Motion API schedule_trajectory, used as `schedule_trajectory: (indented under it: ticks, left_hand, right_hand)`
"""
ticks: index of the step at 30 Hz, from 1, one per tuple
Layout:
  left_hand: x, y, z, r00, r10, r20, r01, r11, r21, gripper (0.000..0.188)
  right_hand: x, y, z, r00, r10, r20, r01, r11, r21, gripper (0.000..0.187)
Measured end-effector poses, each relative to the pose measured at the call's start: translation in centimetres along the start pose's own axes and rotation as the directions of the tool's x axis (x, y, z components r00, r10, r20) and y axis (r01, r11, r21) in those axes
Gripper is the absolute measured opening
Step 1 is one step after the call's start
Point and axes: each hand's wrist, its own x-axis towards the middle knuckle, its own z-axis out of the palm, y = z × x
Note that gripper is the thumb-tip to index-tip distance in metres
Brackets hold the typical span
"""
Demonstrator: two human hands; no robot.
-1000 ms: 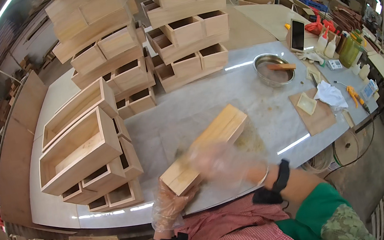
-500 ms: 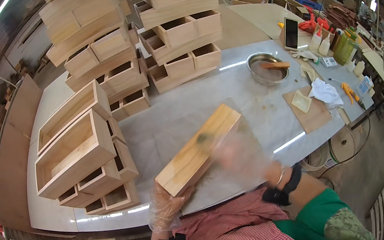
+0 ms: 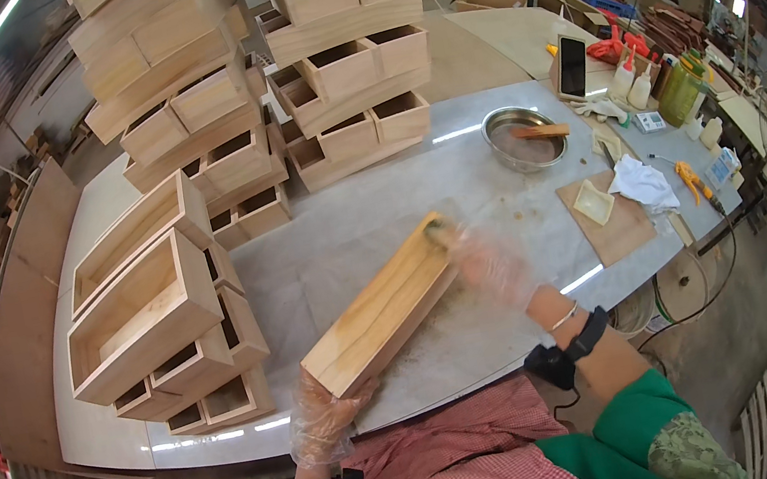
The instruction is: Applying a wood finish or wax to small wooden boxes using a sponge or cloth.
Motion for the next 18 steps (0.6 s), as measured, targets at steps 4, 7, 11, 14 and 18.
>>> schedule_trajectory:
  ticks: [4, 7, 11, 14, 18]
  left_hand:
    - [0.2, 1.3, -0.1, 0.998, 0.065, -0.015, -0.059, 0.961, 0.272, 0.058]
    - [0.2, 0.4, -0.5, 0.995, 0.098, 0.010, -0.097, 0.959, 0.266, 0.060]
    - [0.3, -0.5, -0.3, 1.000, 0.021, -0.005, -0.020, 0.991, 0.133, 0.060]
    - [0.1, 0.4, -0.6, 0.999, -0.033, -0.004, 0.033, 0.990, 0.138, 0.072]
    - [0.5, 1.4, 0.0, 0.997, 0.073, -0.005, -0.068, 0.949, 0.308, 0.067]
  right_hand:
    - [-0.9, -1.0, -0.2, 0.999, 0.023, -0.033, -0.028, 0.988, -0.151, 0.031]
    - [-0.4, -4.3, -1.1, 0.994, -0.067, 0.082, 0.092, 0.930, -0.357, 0.031]
    - [-0.3, 8.1, 3.4, 0.972, -0.226, -0.063, 0.122, 0.717, -0.686, 0.031]
    - [5.6, 3.2, -0.7, 0.992, 0.007, 0.122, 0.098, 0.553, -0.828, 0.037]
    - [2.1, 2.6, 4.0, 0.970, -0.173, -0.169, 0.153, 0.980, -0.126, 0.022]
